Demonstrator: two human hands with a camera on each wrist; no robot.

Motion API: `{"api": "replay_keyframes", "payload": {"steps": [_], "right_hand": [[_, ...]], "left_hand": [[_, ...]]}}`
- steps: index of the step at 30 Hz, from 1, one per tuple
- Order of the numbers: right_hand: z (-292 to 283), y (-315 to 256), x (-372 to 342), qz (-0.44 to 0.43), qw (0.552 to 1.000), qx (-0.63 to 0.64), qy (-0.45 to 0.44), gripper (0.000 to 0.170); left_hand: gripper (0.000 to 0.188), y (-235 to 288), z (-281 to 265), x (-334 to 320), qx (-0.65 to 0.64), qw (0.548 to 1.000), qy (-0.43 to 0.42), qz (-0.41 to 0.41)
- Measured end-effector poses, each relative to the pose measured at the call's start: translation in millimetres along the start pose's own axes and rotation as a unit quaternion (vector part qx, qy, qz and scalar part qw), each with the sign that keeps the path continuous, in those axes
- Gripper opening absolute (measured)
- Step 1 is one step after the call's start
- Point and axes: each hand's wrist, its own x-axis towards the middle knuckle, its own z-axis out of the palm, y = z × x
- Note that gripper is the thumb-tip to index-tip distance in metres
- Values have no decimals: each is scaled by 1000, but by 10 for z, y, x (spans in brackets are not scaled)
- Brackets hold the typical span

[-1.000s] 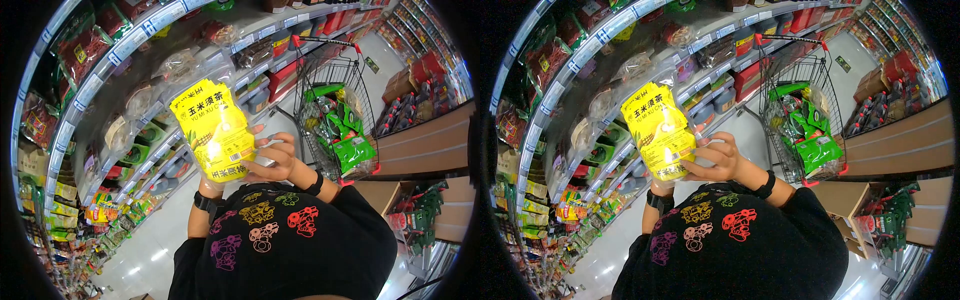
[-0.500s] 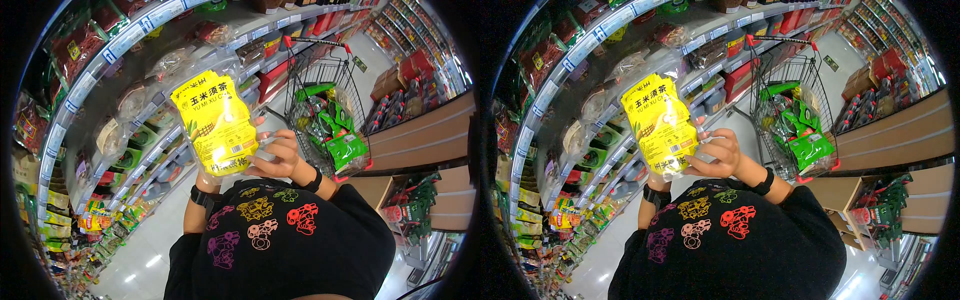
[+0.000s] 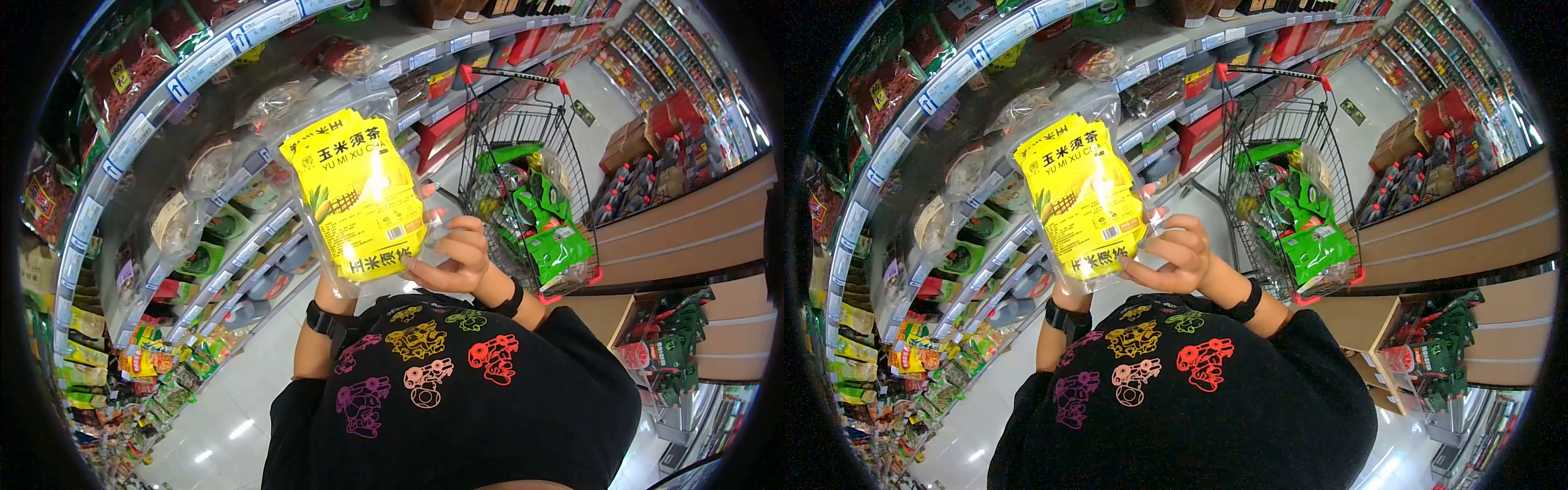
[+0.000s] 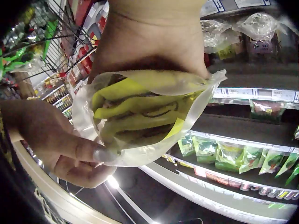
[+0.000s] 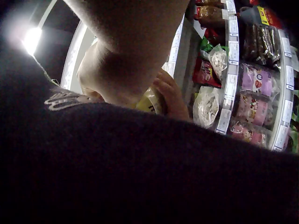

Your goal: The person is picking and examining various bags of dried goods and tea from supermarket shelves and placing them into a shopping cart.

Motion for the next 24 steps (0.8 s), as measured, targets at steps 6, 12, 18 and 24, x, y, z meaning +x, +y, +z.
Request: {"api": "replay_keyframes", "payload": {"steps": [6, 12, 18, 24], "right_hand": [[-33, 19, -10, -18, 1000, 3, -14, 29], [-31, 24, 24, -5, 999, 41, -23, 29], [-17, 10, 9, 3, 999, 35, -22, 29], [-35, 12, 6, 18, 999, 44, -25, 28]], "left_hand": [[71, -64, 36, 33, -9, 1000, 11, 5], [80, -99, 54, 21, 0, 1000, -6, 20], [76, -100, 11, 19, -36, 999, -3, 26], [75, -96, 10, 12, -45, 999, -27, 13]]}}
